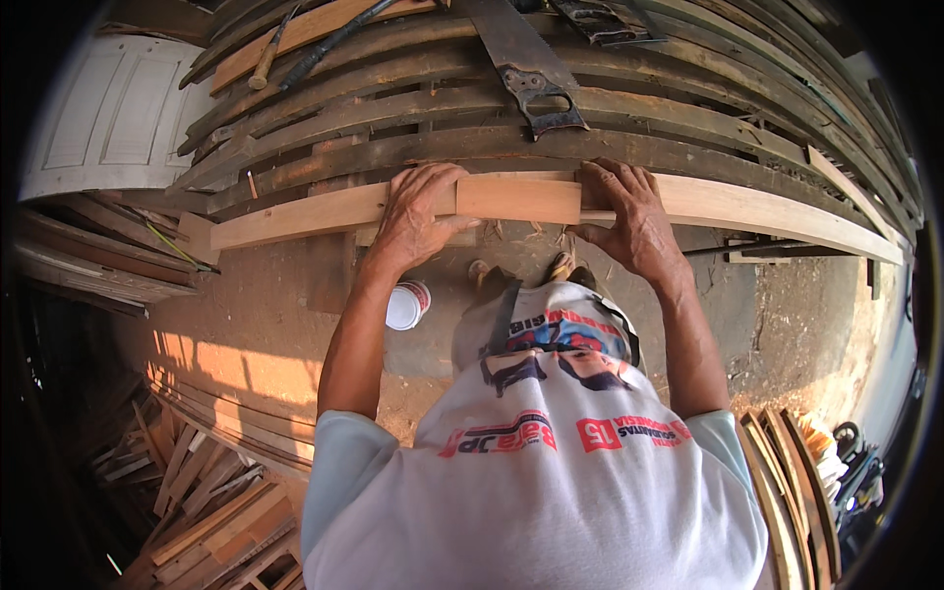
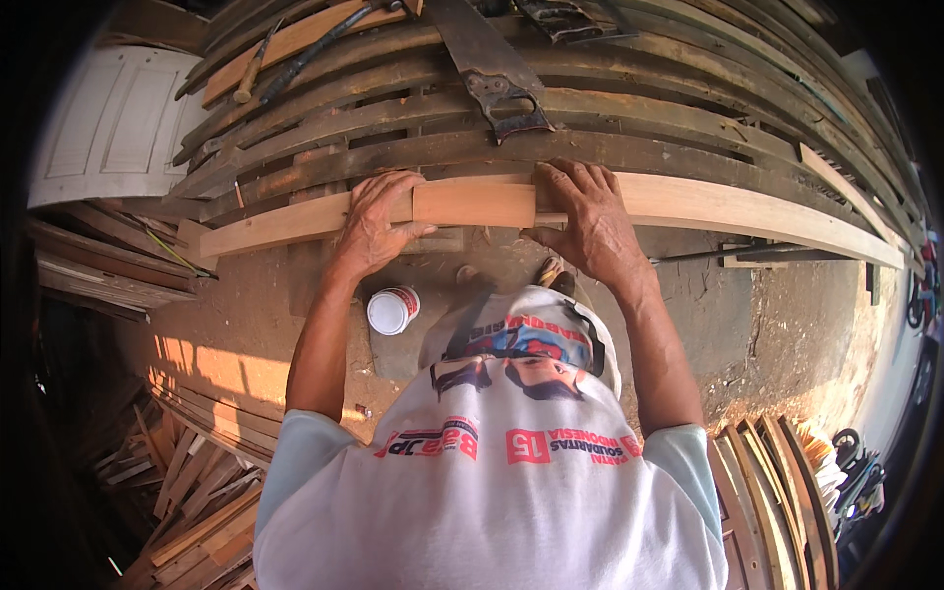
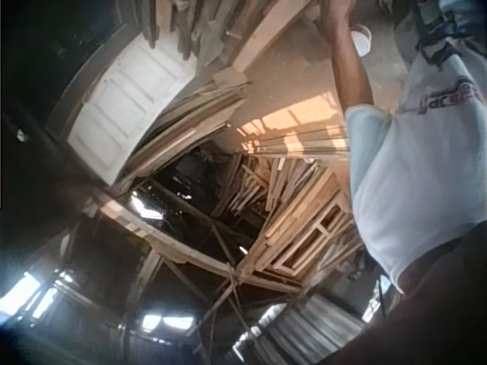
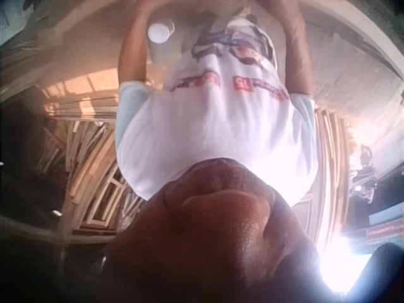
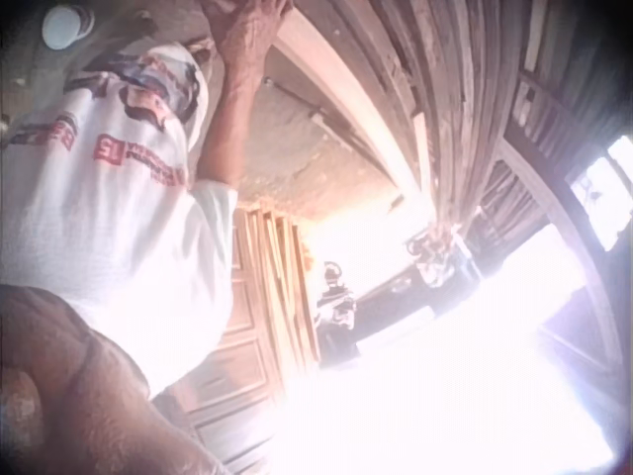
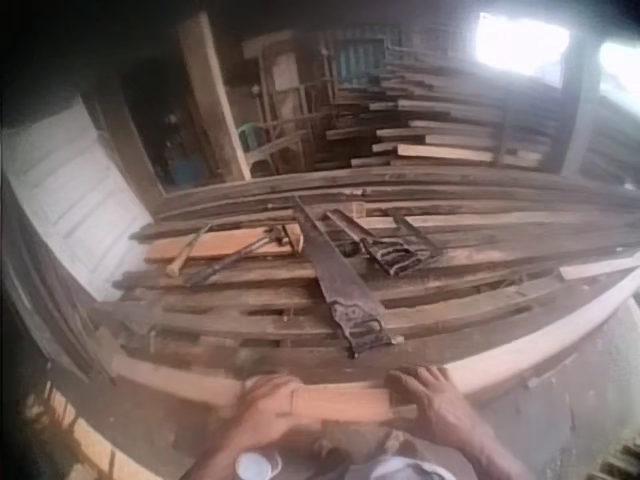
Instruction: The person uses a hand saw to cut a long wooden plank into smaller pieces on a workbench. They repeatedly position the plank, saw through it, and separate the cut sections.
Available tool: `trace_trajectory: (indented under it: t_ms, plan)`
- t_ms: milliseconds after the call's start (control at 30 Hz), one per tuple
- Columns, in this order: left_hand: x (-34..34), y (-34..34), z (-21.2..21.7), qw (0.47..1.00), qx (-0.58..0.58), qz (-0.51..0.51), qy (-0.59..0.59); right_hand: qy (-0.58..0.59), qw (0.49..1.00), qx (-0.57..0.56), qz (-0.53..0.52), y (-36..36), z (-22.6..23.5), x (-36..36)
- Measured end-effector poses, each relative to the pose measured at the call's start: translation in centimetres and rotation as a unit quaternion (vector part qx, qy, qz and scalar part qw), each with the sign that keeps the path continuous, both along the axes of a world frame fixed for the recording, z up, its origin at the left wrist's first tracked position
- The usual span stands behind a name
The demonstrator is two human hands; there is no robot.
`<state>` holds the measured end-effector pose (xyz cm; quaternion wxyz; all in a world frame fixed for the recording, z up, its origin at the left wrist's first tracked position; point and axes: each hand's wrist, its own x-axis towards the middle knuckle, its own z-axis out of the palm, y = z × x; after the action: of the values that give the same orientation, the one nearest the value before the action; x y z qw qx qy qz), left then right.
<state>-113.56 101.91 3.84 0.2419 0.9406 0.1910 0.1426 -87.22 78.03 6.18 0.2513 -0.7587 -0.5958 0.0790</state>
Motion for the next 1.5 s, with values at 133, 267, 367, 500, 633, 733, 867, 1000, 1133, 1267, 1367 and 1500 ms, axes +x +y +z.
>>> trace_trajectory:
  t_ms: [133, 267, 367, 500, 633, 733, 867, 1000, 1133, 1267, 1367, 1500]
  plan:
    - [0.5, 0.0, 0.3, 1.0, 0.017, -0.018, 0.012, 0.011, 0.998, 0.02, 0.063, 0.4, -0.2, 1.1]
    - [1.0, -0.4, 1.0, 0.999, -0.028, -0.016, 0.001, 0.009, 0.998, 0.047, 0.047, 0.0, -1.2, 1.4]
    - [0.6, 0.3, 0.6, 0.998, -0.051, -0.037, -0.017, 0.022, 0.998, 0.044, 0.042, 0.3, -0.9, 1.2]
    - [0.5, 0.6, 0.2, 0.998, -0.04, -0.041, -0.029, 0.033, 0.998, 0.028, 0.043, 0.3, -0.4, 1.1]
    - [0.6, 0.5, 0.5, 0.999, -0.03, -0.028, -0.009, 0.046, 0.998, 0.018, 0.04, 0.4, -0.4, 1.1]
    - [0.8, 0.3, 1.0, 0.999, -0.026, -0.024, 0.0, 0.039, 0.999, 0.018, 0.034, 0.5, -0.2, 1.1]
    - [1.2, -0.4, 0.5, 1.0, 0.004, 0.005, 0.019, 0.038, 0.999, -0.001, 0.024, 0.9, 0.0, 1.0]
    - [1.0, 0.0, -0.8, 0.999, -0.008, -0.008, -0.032, 0.022, 1.0, -0.017, 0.013, 0.8, -0.2, 1.1]
    - [0.4, 0.4, -0.7, 0.997, -0.031, -0.006, -0.069, 0.025, 0.999, -0.034, 0.019, 1.3, 0.0, 1.3]
    - [0.5, 0.2, -1.3, 0.997, -0.035, -0.001, -0.065, 0.012, 0.998, -0.06, 0.014, 1.8, 0.0, 0.9]
    - [0.9, 0.0, -1.2, 0.995, -0.023, 0.012, -0.093, 0.033, 0.998, -0.055, 0.0, 1.8, 0.3, 0.8]
    - [1.2, -0.3, -1.8, 0.997, -0.018, 0.007, -0.079, -0.001, 0.999, -0.047, 0.01, 2.0, 0.2, 0.8]
